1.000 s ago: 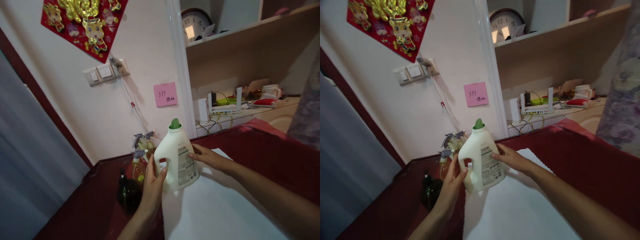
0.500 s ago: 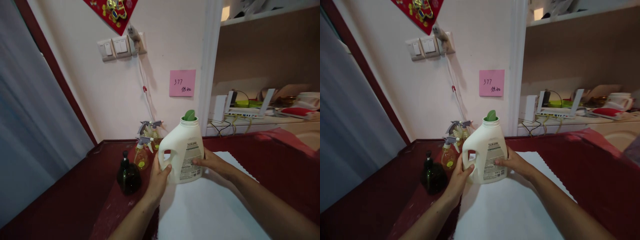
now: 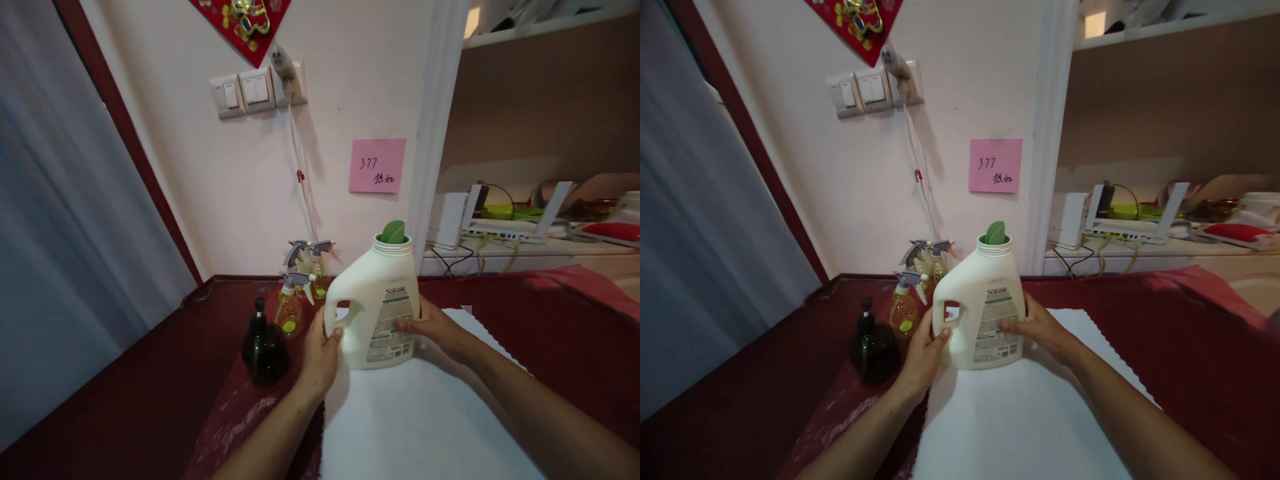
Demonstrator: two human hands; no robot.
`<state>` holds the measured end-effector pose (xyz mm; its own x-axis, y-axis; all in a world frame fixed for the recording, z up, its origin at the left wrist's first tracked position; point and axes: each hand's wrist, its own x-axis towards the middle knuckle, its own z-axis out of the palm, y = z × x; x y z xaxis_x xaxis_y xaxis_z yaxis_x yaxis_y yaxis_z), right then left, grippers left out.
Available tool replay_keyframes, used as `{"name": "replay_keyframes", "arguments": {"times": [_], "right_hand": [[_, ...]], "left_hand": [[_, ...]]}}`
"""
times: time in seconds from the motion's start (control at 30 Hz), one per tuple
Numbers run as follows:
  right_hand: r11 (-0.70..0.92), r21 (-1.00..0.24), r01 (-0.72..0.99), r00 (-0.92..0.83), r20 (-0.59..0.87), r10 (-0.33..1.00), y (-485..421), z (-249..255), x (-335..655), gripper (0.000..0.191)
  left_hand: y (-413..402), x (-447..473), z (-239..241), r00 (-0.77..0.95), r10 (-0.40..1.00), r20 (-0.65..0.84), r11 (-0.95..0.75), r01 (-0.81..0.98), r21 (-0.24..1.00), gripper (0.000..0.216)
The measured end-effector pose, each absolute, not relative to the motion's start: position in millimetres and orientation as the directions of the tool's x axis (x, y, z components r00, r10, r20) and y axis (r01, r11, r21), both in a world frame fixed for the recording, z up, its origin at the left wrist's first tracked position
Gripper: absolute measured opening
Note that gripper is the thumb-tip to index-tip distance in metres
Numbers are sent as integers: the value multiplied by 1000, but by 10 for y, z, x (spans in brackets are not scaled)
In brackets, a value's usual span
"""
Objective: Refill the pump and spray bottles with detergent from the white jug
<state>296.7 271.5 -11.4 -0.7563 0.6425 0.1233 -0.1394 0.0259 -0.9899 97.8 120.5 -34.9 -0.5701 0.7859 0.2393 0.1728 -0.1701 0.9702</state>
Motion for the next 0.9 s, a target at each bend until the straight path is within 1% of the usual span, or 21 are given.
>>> {"name": "replay_keyframes", "arguments": {"times": [0.23,0.37,0.47,0.63,0.77,0.9], "right_hand": [[53,-992,-116,-732,122,670,2727,-150,2983,77],[54,-995,-89,-732,103,674,2730,-183,2993,77],[46,-996,-71,-729,83,679,2710,-210,2997,75],[20,-1000,-17,-734,26,678,2665,-253,3018,64],[14,-999,43,-740,-23,672,2636,-257,3056,56],[46,-996,81,-733,-28,679,2576,-200,3110,57]], "left_hand": [[1219,961,-316,-547,785,291,-193,230,954,49],[1209,952,-322,-534,790,302,-177,273,946,48],[1194,947,-325,-536,793,290,-135,310,941,47],[1169,946,-321,-549,799,246,-47,351,935,32],[1152,940,-334,-543,810,221,-9,366,931,26],[1138,937,-358,-541,814,209,6,368,930,22]]}}
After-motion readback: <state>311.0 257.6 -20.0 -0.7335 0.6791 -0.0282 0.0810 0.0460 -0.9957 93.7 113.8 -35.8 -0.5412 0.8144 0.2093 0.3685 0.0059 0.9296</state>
